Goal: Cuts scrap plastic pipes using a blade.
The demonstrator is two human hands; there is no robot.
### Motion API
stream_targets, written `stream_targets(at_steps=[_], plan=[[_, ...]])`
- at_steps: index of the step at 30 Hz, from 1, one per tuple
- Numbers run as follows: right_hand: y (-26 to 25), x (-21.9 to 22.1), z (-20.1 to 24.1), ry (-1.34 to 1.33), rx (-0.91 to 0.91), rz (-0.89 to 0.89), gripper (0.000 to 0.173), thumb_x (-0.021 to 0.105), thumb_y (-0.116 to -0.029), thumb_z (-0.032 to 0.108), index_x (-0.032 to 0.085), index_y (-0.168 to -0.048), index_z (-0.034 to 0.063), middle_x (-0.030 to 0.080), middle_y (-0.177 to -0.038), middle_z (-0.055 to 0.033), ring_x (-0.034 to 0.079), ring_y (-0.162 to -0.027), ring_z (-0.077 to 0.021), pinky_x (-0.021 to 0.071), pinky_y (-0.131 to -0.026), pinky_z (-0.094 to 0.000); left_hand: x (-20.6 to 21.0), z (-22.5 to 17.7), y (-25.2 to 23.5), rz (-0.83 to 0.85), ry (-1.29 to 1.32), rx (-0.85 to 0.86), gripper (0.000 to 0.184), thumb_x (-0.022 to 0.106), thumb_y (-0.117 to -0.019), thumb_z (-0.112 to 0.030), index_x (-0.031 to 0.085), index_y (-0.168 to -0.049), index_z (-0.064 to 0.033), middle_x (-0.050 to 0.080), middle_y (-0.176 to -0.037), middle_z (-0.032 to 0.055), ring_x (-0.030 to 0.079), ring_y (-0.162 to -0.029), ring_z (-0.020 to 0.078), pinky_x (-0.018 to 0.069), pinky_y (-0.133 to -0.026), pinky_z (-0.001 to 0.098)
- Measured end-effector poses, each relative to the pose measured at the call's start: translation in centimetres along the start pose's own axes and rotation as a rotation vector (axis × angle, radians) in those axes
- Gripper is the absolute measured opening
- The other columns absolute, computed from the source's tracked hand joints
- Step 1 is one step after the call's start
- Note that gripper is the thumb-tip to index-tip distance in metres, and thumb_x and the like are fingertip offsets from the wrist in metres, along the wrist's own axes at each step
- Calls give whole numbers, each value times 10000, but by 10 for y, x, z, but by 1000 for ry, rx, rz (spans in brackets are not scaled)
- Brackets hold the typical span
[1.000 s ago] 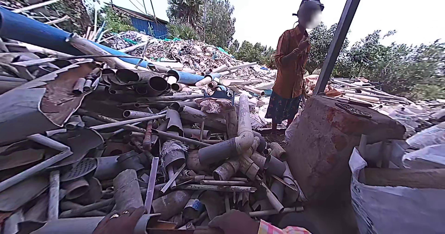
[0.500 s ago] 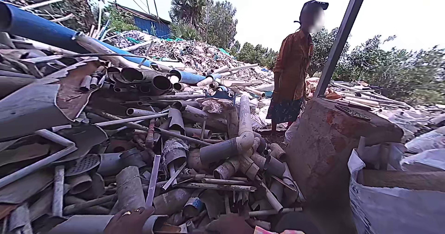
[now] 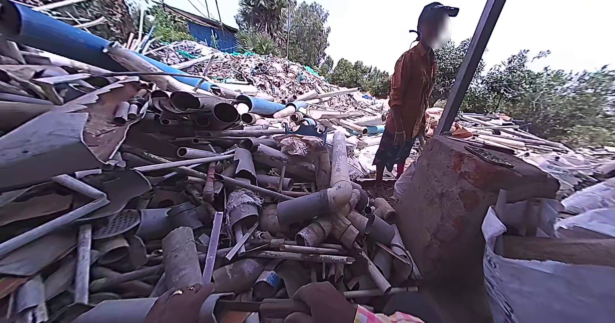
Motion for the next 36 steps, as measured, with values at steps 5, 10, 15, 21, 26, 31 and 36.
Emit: stream_targets(at_steps=[5,10,15,21,26,31,36], plan=[[-1,2,-3,37,18,-16,336,621,-1035,200,663,-1209,-84,680,-1119,-281,688,-1057,-402,549,-938,-524,-1,-2,2,-31,34,17,590,778,-812,-66,633,-1381,-119,662,-1313,201,589,-1275,411,368,-1132,606],[-5,13,2,-3,-16,57,329,628,-1033,190,671,-1160,-110,692,-1097,-295,681,-1065,-413,519,-960,-535,2,-7,0,11,33,24,570,764,-833,-66,628,-1386,-101,649,-1333,208,582,-1280,414,359,-1131,616],[-3,18,-2,-123,183,167,368,585,-1063,231,613,-1230,-96,660,-1131,-291,659,-1051,-399,503,-941,-546,4,-11,-2,31,3,28,574,771,-833,-109,625,-1388,-123,655,-1331,191,595,-1271,395,365,-1134,596],[-6,16,-3,27,199,169,355,587,-1057,197,592,-1307,-54,630,-1235,-283,636,-1168,-423,506,-995,-569,7,-14,-4,86,-38,24,599,776,-828,-132,608,-1403,-129,636,-1372,162,568,-1306,377,350,-1151,571],[-7,17,-10,115,228,259,345,580,-1054,167,571,-1353,-5,616,-1265,-270,641,-1154,-428,525,-954,-593,12,-14,-4,127,-25,19,608,766,-845,-139,587,-1426,-137,619,-1395,169,554,-1326,376,333,-1162,589],[-2,26,-1,53,246,274,361,575,-1062,196,577,-1348,-24,623,-1270,-287,627,-1186,-446,496,-977,-628,-30,-36,22,238,-51,-1,629,726,-887,-65,515,-1479,-70,556,-1455,212,501,-1378,395,315,-1172,572],[-2,18,-2,224,273,191,350,558,-1056,188,579,-1384,67,607,-1291,-246,661,-1117,-422,562,-874,-592,5,-19,-2,130,-2,41,632,785,-823,-133,587,-1423,-107,619,-1391,181,558,-1317,392,348,-1153,587]])
Point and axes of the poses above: each hand's wrist, its own y-axis away from the middle knuckle, its own x-axis out of the palm, z = x × y, the point moved 6 cm from there along -y, towards the middle knuckle
